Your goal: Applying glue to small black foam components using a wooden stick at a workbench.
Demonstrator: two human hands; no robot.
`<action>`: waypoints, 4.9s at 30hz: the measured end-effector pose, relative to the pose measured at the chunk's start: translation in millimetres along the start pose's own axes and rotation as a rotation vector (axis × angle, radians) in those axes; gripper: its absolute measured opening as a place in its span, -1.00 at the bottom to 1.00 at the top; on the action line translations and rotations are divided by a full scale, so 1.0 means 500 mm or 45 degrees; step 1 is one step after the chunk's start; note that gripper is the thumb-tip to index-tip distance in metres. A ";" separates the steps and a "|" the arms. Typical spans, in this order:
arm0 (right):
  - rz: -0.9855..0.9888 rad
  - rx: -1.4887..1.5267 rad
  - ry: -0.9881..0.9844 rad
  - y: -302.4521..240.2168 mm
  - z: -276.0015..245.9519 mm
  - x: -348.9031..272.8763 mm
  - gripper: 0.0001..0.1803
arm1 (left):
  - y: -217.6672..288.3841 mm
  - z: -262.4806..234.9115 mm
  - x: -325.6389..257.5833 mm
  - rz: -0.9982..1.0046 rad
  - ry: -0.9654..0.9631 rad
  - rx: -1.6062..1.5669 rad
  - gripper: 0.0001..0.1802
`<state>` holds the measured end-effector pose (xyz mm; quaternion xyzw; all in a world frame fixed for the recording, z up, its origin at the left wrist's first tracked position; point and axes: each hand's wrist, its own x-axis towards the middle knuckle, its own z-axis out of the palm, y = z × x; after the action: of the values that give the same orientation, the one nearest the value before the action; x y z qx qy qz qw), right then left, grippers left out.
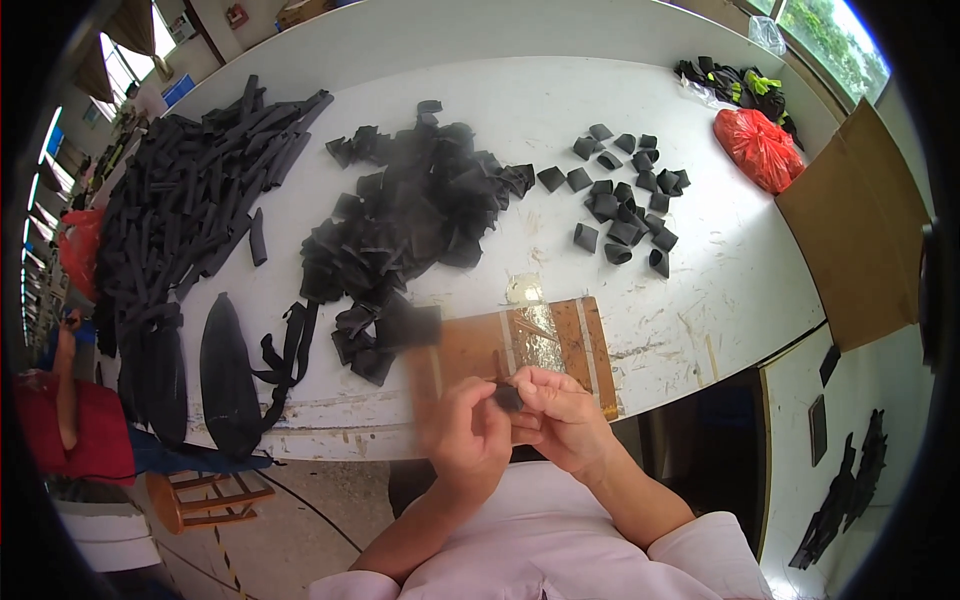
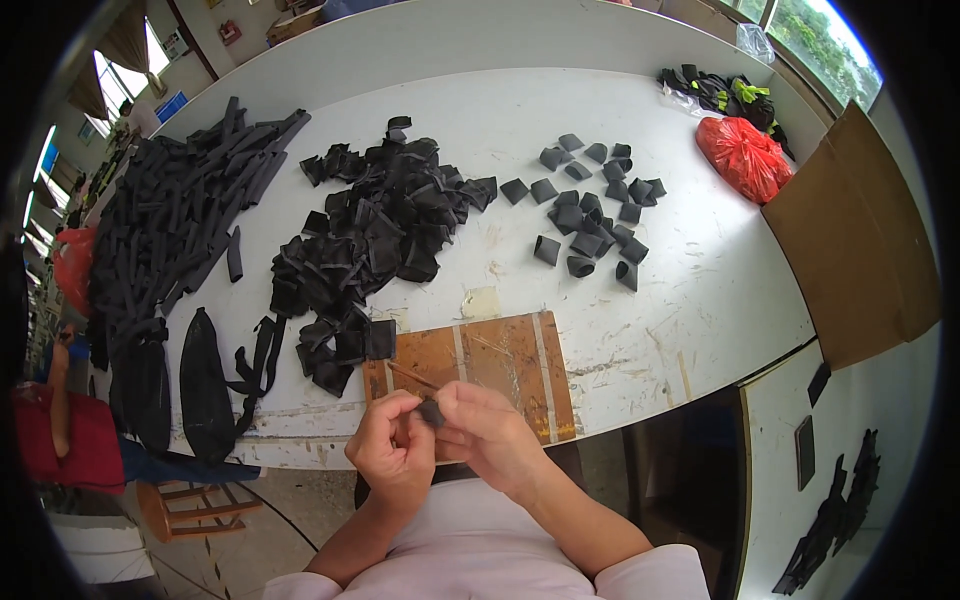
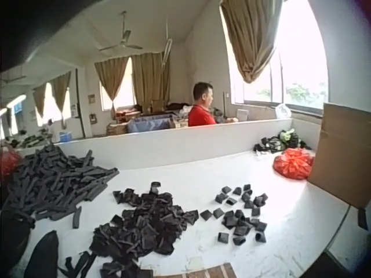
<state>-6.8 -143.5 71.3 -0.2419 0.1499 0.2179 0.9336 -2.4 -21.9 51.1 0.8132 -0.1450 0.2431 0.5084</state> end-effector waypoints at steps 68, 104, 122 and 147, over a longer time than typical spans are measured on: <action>-0.838 -0.935 0.029 -0.075 0.119 -0.012 -0.86 | 0.049 -0.055 0.140 -0.268 0.009 -1.321 -0.91; -0.311 -1.220 -0.198 -0.118 0.081 0.052 -0.86 | 0.034 -0.033 0.098 -0.581 0.225 -1.289 -0.88; -1.148 -1.881 -0.306 -0.086 0.081 0.021 -0.72 | 0.030 -0.044 0.089 -0.579 0.191 -1.254 -0.88; -1.169 -2.121 -0.318 -0.150 0.091 0.014 -0.87 | -0.051 -0.047 0.126 -0.092 -0.110 -0.368 -0.95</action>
<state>43.0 -176.7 135.8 -0.8382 -0.2632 -0.1081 0.4652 57.2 11.2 74.5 0.7460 -0.1709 0.1663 0.6218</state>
